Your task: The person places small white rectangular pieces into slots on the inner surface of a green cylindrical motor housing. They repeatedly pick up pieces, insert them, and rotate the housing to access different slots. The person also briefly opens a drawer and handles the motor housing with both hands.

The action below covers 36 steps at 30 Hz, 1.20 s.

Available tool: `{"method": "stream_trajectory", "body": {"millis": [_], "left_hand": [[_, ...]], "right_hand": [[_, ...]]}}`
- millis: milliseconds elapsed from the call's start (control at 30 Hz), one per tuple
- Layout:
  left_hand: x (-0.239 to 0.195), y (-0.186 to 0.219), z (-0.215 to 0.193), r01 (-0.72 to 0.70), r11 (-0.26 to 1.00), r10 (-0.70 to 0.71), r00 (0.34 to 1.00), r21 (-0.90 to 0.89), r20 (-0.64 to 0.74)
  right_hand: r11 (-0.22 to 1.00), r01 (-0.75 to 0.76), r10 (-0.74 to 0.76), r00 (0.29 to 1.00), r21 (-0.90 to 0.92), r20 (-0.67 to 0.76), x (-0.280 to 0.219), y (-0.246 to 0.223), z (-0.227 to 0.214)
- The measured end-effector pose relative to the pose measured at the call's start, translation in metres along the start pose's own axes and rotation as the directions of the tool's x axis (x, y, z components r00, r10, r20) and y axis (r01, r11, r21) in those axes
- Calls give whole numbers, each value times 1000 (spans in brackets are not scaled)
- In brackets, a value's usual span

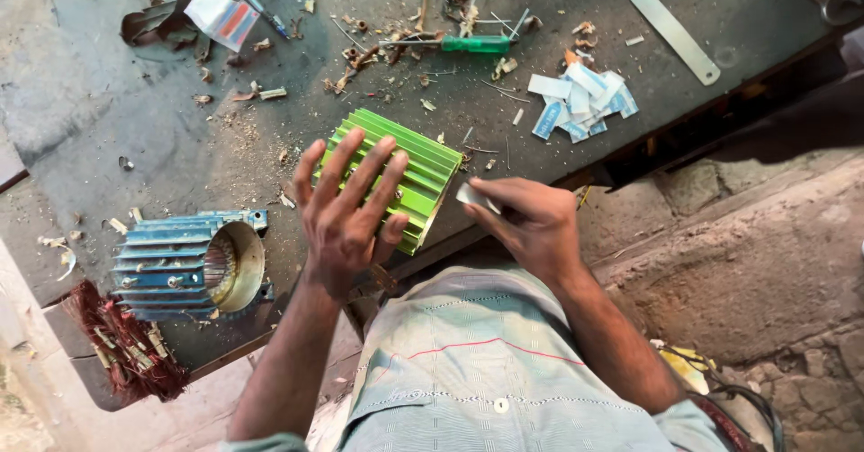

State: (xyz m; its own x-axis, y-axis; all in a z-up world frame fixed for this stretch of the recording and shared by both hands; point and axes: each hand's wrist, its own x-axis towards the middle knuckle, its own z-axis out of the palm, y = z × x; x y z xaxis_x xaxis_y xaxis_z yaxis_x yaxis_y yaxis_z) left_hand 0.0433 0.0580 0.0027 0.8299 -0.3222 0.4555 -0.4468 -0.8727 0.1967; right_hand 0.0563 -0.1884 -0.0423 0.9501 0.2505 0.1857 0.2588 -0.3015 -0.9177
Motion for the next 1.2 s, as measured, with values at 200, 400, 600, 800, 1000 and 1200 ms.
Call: {"method": "stream_trajectory", "body": {"millis": [200, 400, 600, 800, 1000, 1200], "left_hand": [[23, -3, 3, -5, 1000, 6, 999, -12, 32], [66, -10, 9, -39, 999, 42, 995, -29, 94], [90, -8, 8, -45, 997, 56, 986, -69, 157], [95, -7, 10, -50, 997, 58, 985, -57, 162], [94, -10, 11, -57, 996, 66, 986, -63, 153], [94, -12, 12, -65, 995, 74, 987, -70, 146]], "right_hand": [[987, 97, -103, 994, -125, -43, 19, 21, 22], [971, 155, -177, 978, -180, -111, 26, 30, 23], [973, 137, -172, 966, -185, -190, 37, 34, 32], [978, 129, -162, 965, -164, -207, 42, 32, 39], [979, 106, -145, 963, -174, -229, 40, 28, 44], [990, 82, -108, 962, -110, -253, 38, 27, 48]]}}
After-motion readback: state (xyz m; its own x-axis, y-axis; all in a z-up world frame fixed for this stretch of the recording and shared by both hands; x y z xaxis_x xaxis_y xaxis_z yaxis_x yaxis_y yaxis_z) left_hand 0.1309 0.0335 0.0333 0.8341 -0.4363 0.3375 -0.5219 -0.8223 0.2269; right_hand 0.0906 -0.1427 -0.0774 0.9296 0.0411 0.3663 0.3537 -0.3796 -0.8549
